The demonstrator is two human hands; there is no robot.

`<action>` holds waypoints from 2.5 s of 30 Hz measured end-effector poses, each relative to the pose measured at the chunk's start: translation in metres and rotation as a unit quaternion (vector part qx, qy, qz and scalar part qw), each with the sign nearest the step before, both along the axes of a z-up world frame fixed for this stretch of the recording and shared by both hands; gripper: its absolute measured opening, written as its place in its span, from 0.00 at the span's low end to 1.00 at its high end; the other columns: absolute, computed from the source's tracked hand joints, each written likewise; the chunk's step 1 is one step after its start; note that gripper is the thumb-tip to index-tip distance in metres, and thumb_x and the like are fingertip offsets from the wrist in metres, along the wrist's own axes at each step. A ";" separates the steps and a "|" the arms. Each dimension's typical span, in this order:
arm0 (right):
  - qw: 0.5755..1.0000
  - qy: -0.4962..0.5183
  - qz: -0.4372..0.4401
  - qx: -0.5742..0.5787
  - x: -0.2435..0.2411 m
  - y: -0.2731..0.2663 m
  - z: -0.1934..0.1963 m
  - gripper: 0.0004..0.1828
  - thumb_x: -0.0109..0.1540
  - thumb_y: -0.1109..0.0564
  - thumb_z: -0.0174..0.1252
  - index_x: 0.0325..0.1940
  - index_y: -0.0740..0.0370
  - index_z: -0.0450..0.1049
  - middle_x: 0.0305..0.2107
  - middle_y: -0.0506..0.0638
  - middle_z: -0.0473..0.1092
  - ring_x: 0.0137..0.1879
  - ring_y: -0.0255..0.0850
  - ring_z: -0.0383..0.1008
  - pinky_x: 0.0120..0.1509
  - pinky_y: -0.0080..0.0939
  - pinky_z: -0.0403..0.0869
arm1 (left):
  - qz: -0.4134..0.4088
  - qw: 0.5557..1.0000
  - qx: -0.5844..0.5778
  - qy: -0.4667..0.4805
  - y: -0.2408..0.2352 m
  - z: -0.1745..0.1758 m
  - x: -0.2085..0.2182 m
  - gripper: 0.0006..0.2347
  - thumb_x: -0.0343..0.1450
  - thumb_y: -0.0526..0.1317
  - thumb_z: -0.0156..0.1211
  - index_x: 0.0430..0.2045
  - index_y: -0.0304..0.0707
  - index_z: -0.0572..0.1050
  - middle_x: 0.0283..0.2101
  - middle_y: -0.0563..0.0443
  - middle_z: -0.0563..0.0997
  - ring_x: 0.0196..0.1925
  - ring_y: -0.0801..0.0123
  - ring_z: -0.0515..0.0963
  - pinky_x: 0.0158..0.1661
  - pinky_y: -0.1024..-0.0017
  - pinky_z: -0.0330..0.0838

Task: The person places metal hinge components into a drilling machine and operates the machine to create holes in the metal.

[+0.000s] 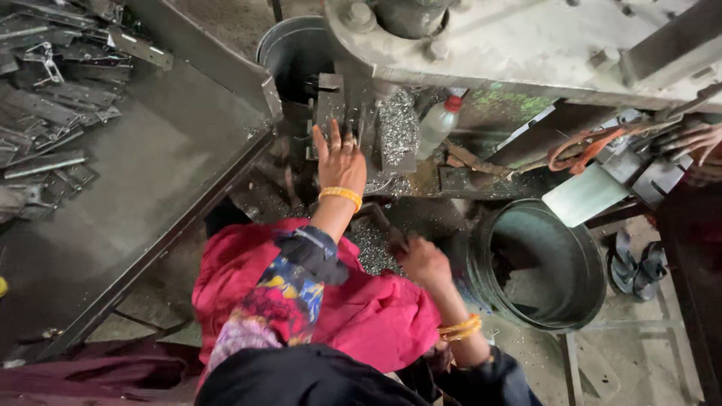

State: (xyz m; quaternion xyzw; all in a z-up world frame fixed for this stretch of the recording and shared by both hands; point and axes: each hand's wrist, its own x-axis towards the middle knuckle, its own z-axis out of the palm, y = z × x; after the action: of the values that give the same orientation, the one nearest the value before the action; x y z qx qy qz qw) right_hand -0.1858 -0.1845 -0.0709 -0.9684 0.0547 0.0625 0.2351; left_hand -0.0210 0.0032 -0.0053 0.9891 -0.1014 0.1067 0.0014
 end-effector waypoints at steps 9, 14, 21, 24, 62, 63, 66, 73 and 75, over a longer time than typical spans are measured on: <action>0.997 0.070 -0.029 -0.035 -0.006 -0.007 -0.046 0.25 0.60 0.36 0.61 0.44 0.60 0.75 0.35 0.64 0.76 0.45 0.61 0.78 0.48 0.60 0.75 | 0.011 1.000 0.011 0.007 -0.007 0.007 0.010 0.20 0.75 0.39 0.40 0.61 0.37 0.71 0.71 0.51 0.66 0.78 0.50 0.49 0.69 0.35 0.27; 0.999 -0.021 0.029 -0.038 -0.002 -0.013 -0.013 0.23 0.55 0.43 0.62 0.48 0.59 0.73 0.35 0.62 0.76 0.42 0.63 0.77 0.42 0.61 0.75 | 0.013 1.000 0.016 0.018 -0.006 0.005 0.016 0.21 0.75 0.39 0.40 0.63 0.38 0.70 0.71 0.52 0.66 0.79 0.51 0.49 0.70 0.34 0.27; 0.997 -0.012 0.070 0.000 -0.008 -0.008 -0.037 0.24 0.60 0.37 0.60 0.40 0.60 0.75 0.32 0.62 0.75 0.41 0.62 0.77 0.44 0.59 0.76 | 0.024 1.000 0.004 -0.005 -0.013 -0.003 0.034 0.20 0.74 0.39 0.41 0.61 0.38 0.71 0.70 0.50 0.67 0.77 0.49 0.51 0.69 0.34 0.27; 0.998 0.056 -0.037 -0.010 -0.015 -0.004 -0.067 0.24 0.59 0.35 0.61 0.40 0.59 0.76 0.32 0.64 0.76 0.43 0.63 0.77 0.46 0.62 0.74 | 0.012 0.999 -0.011 -0.032 -0.012 -0.001 0.036 0.20 0.75 0.39 0.42 0.61 0.37 0.72 0.70 0.49 0.68 0.77 0.49 0.52 0.70 0.35 0.28; 0.975 -0.123 -0.070 -0.171 0.107 -0.039 0.068 0.18 0.76 0.44 0.58 0.42 0.59 0.80 0.27 0.58 0.77 0.34 0.50 0.79 0.43 0.49 0.74 | 0.397 0.911 0.052 0.093 0.481 -0.030 0.009 0.15 0.75 0.41 0.49 0.55 0.51 0.78 0.65 0.52 0.71 0.66 0.53 0.70 0.62 0.40 0.54; 0.976 -0.116 -0.070 -0.168 0.108 -0.039 0.066 0.18 0.76 0.44 0.58 0.42 0.59 0.80 0.27 0.58 0.77 0.34 0.50 0.79 0.43 0.49 0.74 | 0.398 0.911 0.055 0.094 0.483 -0.027 0.011 0.15 0.75 0.41 0.49 0.55 0.51 0.78 0.65 0.52 0.71 0.66 0.53 0.70 0.62 0.40 0.54; 0.980 -0.106 -0.067 -0.157 0.112 -0.039 0.060 0.17 0.75 0.45 0.58 0.42 0.59 0.80 0.27 0.58 0.77 0.34 0.49 0.79 0.43 0.49 0.74 | 0.395 0.913 0.053 0.092 0.488 -0.019 0.010 0.13 0.76 0.39 0.51 0.51 0.51 0.81 0.64 0.49 0.74 0.61 0.54 0.76 0.59 0.43 0.61; 0.985 -0.096 -0.052 -0.133 0.112 -0.028 0.050 0.16 0.75 0.47 0.59 0.42 0.60 0.80 0.28 0.58 0.77 0.35 0.49 0.79 0.44 0.48 0.75 | 0.367 0.923 0.114 0.031 0.456 -0.019 -0.013 0.10 0.70 0.47 0.65 0.42 0.50 0.84 0.55 0.51 0.80 0.57 0.54 0.79 0.56 0.52 0.66; 0.986 -0.097 -0.049 -0.124 0.114 -0.025 0.045 0.15 0.75 0.47 0.59 0.42 0.60 0.80 0.28 0.58 0.77 0.35 0.49 0.79 0.44 0.48 0.75 | 0.321 0.928 0.041 0.183 0.439 -0.011 -0.020 0.19 0.64 0.54 0.69 0.46 0.52 0.81 0.51 0.52 0.82 0.55 0.57 0.81 0.52 0.51 0.71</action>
State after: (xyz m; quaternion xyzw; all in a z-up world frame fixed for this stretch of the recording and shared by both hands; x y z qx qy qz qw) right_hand -0.0715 -0.2100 -0.0261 -0.9876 0.0866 -0.0509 0.1204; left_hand -0.0409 0.4420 -0.0166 0.9703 0.2197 -0.0855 -0.0546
